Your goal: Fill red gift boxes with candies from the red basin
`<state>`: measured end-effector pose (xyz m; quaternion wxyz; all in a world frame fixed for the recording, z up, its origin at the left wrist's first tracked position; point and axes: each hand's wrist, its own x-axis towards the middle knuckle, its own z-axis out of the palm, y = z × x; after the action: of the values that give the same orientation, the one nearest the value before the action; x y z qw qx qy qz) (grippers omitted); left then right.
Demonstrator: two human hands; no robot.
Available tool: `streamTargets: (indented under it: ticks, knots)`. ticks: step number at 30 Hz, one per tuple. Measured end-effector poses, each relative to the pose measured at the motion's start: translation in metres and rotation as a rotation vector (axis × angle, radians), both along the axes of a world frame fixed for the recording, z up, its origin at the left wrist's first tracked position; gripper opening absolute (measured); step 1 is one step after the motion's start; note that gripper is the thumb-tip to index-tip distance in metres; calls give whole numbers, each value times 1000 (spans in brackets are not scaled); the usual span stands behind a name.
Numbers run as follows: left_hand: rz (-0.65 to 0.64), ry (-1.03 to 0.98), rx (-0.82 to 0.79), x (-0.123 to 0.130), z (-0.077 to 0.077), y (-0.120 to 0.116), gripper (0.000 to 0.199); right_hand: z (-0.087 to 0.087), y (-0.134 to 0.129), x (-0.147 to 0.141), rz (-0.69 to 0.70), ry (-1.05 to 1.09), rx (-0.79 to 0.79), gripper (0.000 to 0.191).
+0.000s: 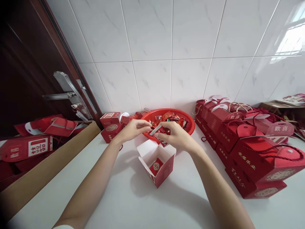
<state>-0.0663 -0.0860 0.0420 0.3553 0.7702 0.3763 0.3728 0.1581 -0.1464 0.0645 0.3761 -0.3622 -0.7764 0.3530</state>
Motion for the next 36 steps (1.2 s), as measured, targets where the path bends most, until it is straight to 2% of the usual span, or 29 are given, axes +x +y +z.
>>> streamTargets:
  ticks: [5,7,13,18,22,25,27,30,33,36]
  knots:
    - [-77,68,-28,1,-3,0,26,-9,1,-7,109,-112,-39,19]
    - [-79,75,-15,2,-4,0,26,-12,3,-8,105,-145,-50,17]
    - [2,137,1,1,-9,5,21,-11,10,9,-167,-154,74,14]
    - [1,166,8,3,-17,11,17,2,12,34,-284,-124,141,17]
    - [-96,168,-7,13,-21,18,19,10,14,50,-365,-58,117,19]
    - [-245,319,-81,28,-20,31,24,10,18,59,-430,-45,119,20]
    - [-291,440,-151,38,-20,46,25,8,22,63,-458,-60,138,20]
    - [-189,494,-142,48,-20,75,7,4,28,66,-477,-92,157,21]
    - [-13,478,-25,49,-23,101,27,0,34,66,-481,-103,140,21]
    - [28,483,22,47,-28,118,33,-5,43,62,-471,-73,143,18]
